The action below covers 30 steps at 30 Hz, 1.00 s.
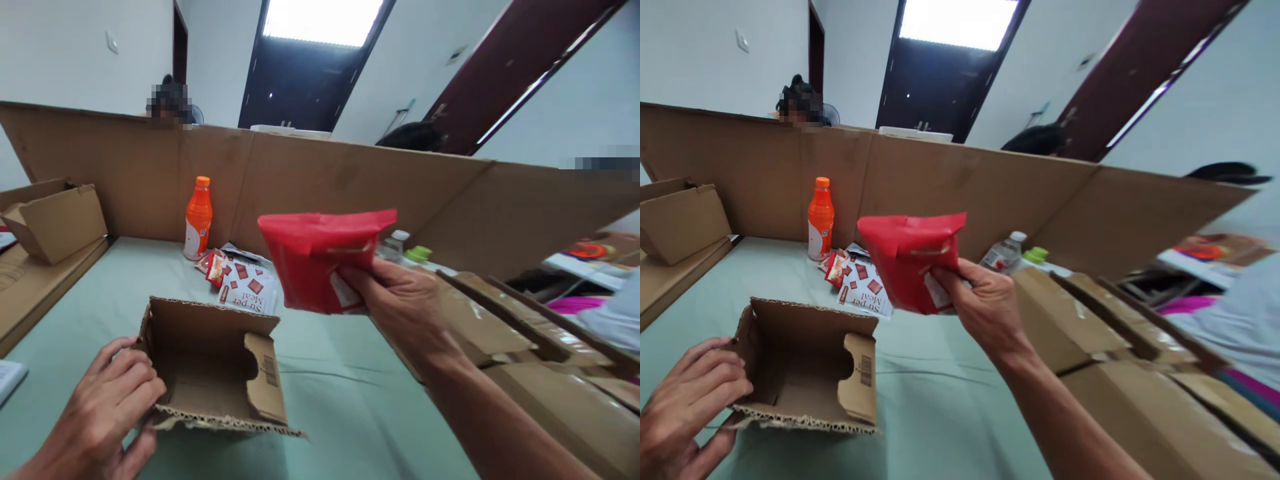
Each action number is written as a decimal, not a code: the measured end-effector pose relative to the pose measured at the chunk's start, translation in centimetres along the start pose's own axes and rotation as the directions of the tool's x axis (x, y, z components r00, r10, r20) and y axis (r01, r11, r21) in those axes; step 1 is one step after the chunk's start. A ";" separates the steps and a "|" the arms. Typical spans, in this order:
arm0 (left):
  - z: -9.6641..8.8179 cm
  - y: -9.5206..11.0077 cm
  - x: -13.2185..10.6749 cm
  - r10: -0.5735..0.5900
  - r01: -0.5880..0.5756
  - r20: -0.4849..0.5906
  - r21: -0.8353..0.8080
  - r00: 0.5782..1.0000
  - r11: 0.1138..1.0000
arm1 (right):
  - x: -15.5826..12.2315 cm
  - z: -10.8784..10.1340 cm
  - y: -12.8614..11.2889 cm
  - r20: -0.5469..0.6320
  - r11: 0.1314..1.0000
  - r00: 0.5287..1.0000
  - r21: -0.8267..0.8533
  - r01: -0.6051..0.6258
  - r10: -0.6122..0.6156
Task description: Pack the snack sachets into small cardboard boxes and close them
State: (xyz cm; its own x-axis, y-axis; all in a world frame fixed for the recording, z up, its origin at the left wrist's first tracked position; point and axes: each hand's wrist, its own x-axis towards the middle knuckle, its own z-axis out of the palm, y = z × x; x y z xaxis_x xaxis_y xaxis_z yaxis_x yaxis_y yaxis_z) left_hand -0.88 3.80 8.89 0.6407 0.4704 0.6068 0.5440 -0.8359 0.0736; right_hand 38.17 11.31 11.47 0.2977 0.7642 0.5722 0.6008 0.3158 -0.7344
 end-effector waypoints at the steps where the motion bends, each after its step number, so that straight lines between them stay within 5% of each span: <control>1: 0.0 0.2 -0.2 -0.035 0.035 0.000 -0.030 0.999 0.999 | -0.9 -0.4 -0.4 0.011 0.999 1.000 0.029 -0.024 0.024; 4: 0.0 1.0 -0.7 -0.136 0.136 0.013 -0.121 0.991 0.983 | -3.0 -0.9 -0.7 0.049 0.980 0.988 0.129 -0.149 0.143; 8: -0.1 1.4 -0.9 -0.118 0.122 0.059 -0.077 0.991 0.990 | -4.2 -0.5 -2.7 -0.065 0.877 0.962 0.430 -0.211 0.264; 12: 0.0 1.1 -0.5 -0.119 0.120 0.086 -0.006 0.989 0.993 | -4.9 2.0 -7.3 -0.097 0.790 0.976 0.606 -0.098 0.195; 16: 0.2 0.9 -0.2 -0.124 0.121 0.056 0.042 0.991 0.992 | -6.1 5.5 -9.7 0.124 0.860 0.992 0.508 -0.046 -0.020; 18: 0.2 0.9 -0.2 -0.126 0.123 0.051 0.067 0.991 0.990 | -6.7 6.6 -9.4 0.348 0.924 0.924 0.382 0.015 -0.159; 20: 0.3 1.0 -0.2 -0.135 0.131 0.054 0.079 0.989 0.988 | -7.2 7.1 -8.7 0.580 0.965 0.782 0.244 0.101 -0.228; 24: 0.4 1.0 -0.6 -0.158 0.156 0.033 0.066 0.987 0.986 | -7.3 7.1 -8.4 0.833 0.953 0.540 -0.053 0.297 -0.122; 30: 1.2 0.5 -1.7 -0.203 0.214 -0.105 0.106 0.974 0.971 | -6.0 7.3 -10.1 0.912 0.871 0.407 -0.159 0.465 -0.051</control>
State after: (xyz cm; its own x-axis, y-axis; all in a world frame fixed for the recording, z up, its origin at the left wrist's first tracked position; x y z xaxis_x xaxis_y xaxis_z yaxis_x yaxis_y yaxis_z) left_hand -1.00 2.91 6.94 0.4564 0.5980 0.6589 0.7229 -0.6810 0.1173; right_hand 24.90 7.60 12.81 -0.5860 0.8079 -0.0628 0.7796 0.5409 -0.3156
